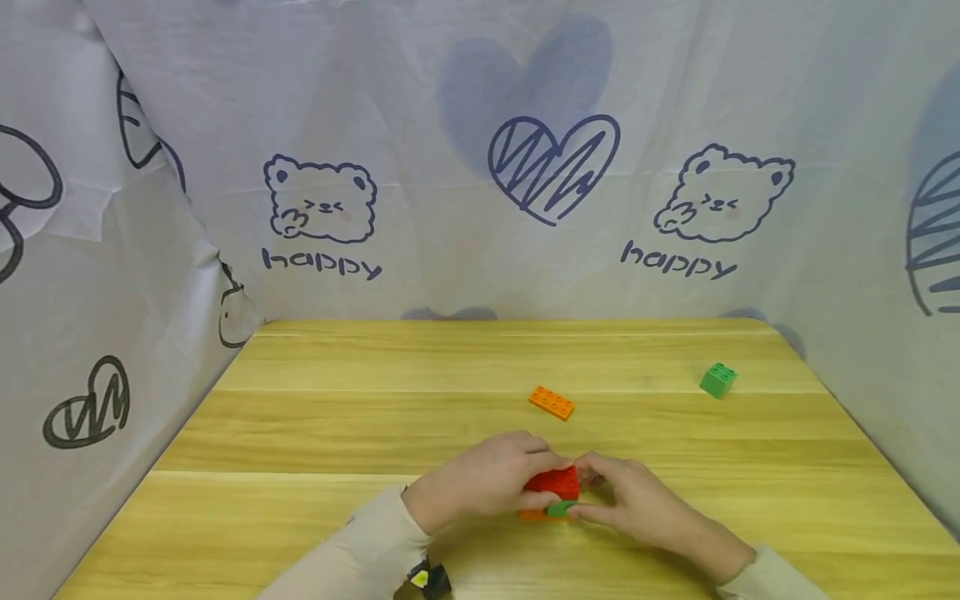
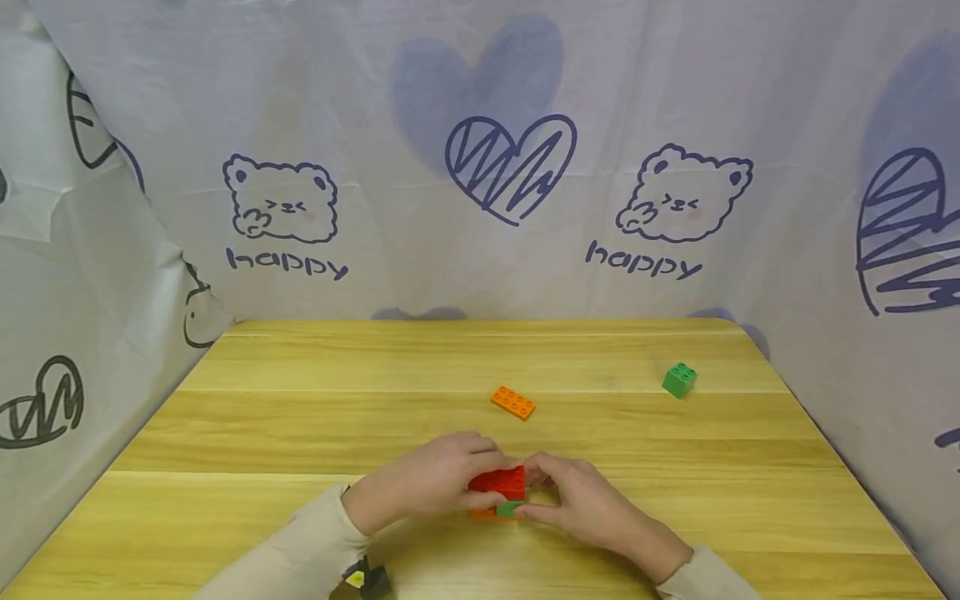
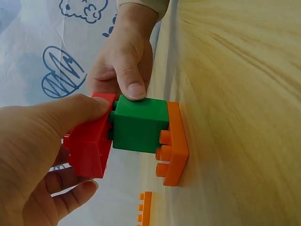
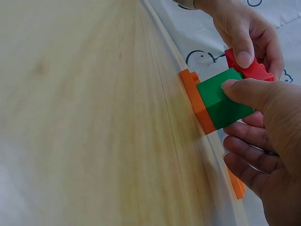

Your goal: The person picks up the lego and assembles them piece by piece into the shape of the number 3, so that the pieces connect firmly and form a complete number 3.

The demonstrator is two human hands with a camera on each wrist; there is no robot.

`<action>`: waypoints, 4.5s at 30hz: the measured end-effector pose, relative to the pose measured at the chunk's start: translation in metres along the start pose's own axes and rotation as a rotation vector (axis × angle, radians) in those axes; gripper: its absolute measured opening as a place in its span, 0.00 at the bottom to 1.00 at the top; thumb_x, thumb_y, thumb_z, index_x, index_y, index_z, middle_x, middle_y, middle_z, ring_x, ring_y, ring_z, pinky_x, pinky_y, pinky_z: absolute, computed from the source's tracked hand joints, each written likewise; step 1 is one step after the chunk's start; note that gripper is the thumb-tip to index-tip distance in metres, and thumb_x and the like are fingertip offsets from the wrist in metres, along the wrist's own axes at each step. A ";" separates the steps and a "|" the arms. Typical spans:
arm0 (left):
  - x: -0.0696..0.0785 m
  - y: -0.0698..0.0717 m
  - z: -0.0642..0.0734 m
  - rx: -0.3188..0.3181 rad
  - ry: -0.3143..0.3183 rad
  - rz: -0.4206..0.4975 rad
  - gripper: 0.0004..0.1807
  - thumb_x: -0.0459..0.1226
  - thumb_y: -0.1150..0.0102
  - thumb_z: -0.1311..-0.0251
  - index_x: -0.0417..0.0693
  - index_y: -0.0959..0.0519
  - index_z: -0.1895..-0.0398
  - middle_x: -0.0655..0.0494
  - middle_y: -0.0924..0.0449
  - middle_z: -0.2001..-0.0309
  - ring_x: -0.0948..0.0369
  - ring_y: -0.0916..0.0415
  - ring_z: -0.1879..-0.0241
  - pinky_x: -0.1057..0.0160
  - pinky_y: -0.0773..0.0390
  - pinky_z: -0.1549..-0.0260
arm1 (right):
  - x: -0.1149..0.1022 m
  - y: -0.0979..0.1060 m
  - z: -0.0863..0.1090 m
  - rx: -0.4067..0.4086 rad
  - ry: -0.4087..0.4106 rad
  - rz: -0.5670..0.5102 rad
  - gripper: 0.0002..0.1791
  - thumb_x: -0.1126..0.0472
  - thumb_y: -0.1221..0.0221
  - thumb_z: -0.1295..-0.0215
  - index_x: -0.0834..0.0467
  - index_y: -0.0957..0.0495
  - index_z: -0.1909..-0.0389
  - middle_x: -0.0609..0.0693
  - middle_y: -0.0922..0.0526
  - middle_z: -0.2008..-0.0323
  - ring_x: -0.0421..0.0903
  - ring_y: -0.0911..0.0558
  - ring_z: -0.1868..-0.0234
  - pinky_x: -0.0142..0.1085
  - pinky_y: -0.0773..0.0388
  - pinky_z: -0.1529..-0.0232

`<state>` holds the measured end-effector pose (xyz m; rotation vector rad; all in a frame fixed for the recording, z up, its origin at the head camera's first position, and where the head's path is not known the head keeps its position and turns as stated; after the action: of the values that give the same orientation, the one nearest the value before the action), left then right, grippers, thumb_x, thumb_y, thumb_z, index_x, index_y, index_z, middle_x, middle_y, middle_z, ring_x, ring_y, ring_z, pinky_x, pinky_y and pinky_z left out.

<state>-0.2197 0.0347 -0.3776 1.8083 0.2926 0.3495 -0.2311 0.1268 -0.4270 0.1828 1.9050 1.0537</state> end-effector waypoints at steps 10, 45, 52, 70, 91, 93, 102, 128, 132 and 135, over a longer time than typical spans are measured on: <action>0.011 0.004 -0.001 0.028 -0.046 -0.168 0.20 0.52 0.38 0.37 0.52 0.18 0.49 0.63 0.20 0.59 0.68 0.26 0.63 0.74 0.26 0.60 | -0.002 0.000 0.000 0.000 0.000 0.016 0.17 0.42 0.37 0.37 0.46 0.25 0.53 0.34 0.19 0.56 0.35 0.20 0.57 0.36 0.20 0.55; 0.016 0.004 0.003 0.033 -0.044 -0.267 0.23 0.53 0.40 0.36 0.54 0.19 0.42 0.64 0.17 0.60 0.69 0.22 0.65 0.72 0.24 0.58 | -0.005 0.001 0.000 -0.001 0.032 0.045 0.16 0.42 0.38 0.36 0.43 0.25 0.52 0.33 0.19 0.57 0.36 0.20 0.58 0.37 0.20 0.56; 0.010 0.004 0.003 0.032 -0.034 -0.148 0.23 0.51 0.37 0.37 0.50 0.19 0.43 0.62 0.17 0.56 0.68 0.22 0.61 0.73 0.25 0.56 | -0.010 0.009 0.001 0.016 0.038 0.053 0.18 0.43 0.40 0.34 0.44 0.23 0.48 0.33 0.19 0.56 0.38 0.19 0.56 0.39 0.20 0.55; -0.026 -0.006 0.026 0.112 0.290 0.233 0.25 0.54 0.35 0.41 0.51 0.17 0.46 0.63 0.17 0.53 0.69 0.24 0.58 0.71 0.24 0.58 | -0.016 0.017 0.001 0.055 0.071 0.104 0.15 0.44 0.39 0.34 0.46 0.21 0.51 0.33 0.19 0.57 0.39 0.18 0.57 0.40 0.19 0.56; -0.017 -0.003 0.024 0.226 0.200 0.262 0.22 0.52 0.37 0.39 0.50 0.18 0.48 0.60 0.18 0.56 0.70 0.23 0.59 0.78 0.27 0.61 | -0.015 0.015 0.001 0.055 0.035 0.096 0.14 0.44 0.39 0.34 0.44 0.22 0.52 0.33 0.19 0.58 0.38 0.19 0.56 0.41 0.19 0.55; -0.017 -0.004 0.026 0.230 0.195 0.252 0.22 0.52 0.38 0.38 0.51 0.18 0.48 0.60 0.18 0.56 0.70 0.23 0.60 0.79 0.27 0.61 | -0.015 0.013 0.000 0.050 0.039 0.092 0.14 0.44 0.39 0.33 0.44 0.23 0.51 0.33 0.19 0.58 0.38 0.19 0.56 0.40 0.19 0.55; -0.013 -0.001 0.027 0.234 0.172 0.130 0.22 0.53 0.38 0.38 0.49 0.17 0.48 0.60 0.19 0.58 0.69 0.24 0.62 0.80 0.27 0.62 | -0.015 0.011 -0.001 0.024 0.020 0.109 0.14 0.41 0.42 0.33 0.42 0.23 0.51 0.31 0.20 0.57 0.37 0.19 0.55 0.41 0.20 0.54; -0.008 0.001 0.024 0.223 0.161 0.022 0.21 0.52 0.35 0.40 0.48 0.16 0.50 0.59 0.18 0.60 0.66 0.23 0.62 0.75 0.25 0.59 | 0.007 0.051 0.002 0.115 -0.060 0.308 0.23 0.45 0.39 0.34 0.54 0.22 0.44 0.43 0.20 0.47 0.46 0.21 0.47 0.47 0.23 0.49; -0.008 0.002 0.024 0.220 0.165 0.007 0.21 0.52 0.35 0.40 0.49 0.16 0.50 0.59 0.18 0.60 0.66 0.23 0.61 0.74 0.24 0.59 | 0.013 0.062 0.002 0.163 -0.049 0.350 0.24 0.45 0.38 0.34 0.55 0.22 0.44 0.46 0.20 0.46 0.50 0.22 0.44 0.50 0.25 0.46; -0.008 0.002 0.024 0.215 0.170 0.005 0.22 0.52 0.35 0.40 0.50 0.16 0.49 0.60 0.18 0.60 0.66 0.23 0.61 0.73 0.24 0.58 | 0.018 0.070 0.003 0.195 -0.053 0.376 0.25 0.45 0.38 0.34 0.55 0.22 0.43 0.49 0.19 0.46 0.52 0.22 0.44 0.52 0.26 0.45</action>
<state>-0.2178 0.0100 -0.3823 1.9940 0.4591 0.4927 -0.2582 0.1813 -0.3879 0.6951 1.9682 1.0902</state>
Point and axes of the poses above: each hand's wrist, its own z-axis away from the middle knuckle, its own y-axis out of the back of the hand, x = y × z, the point moved 10 cm from there along -z, towards the middle knuckle
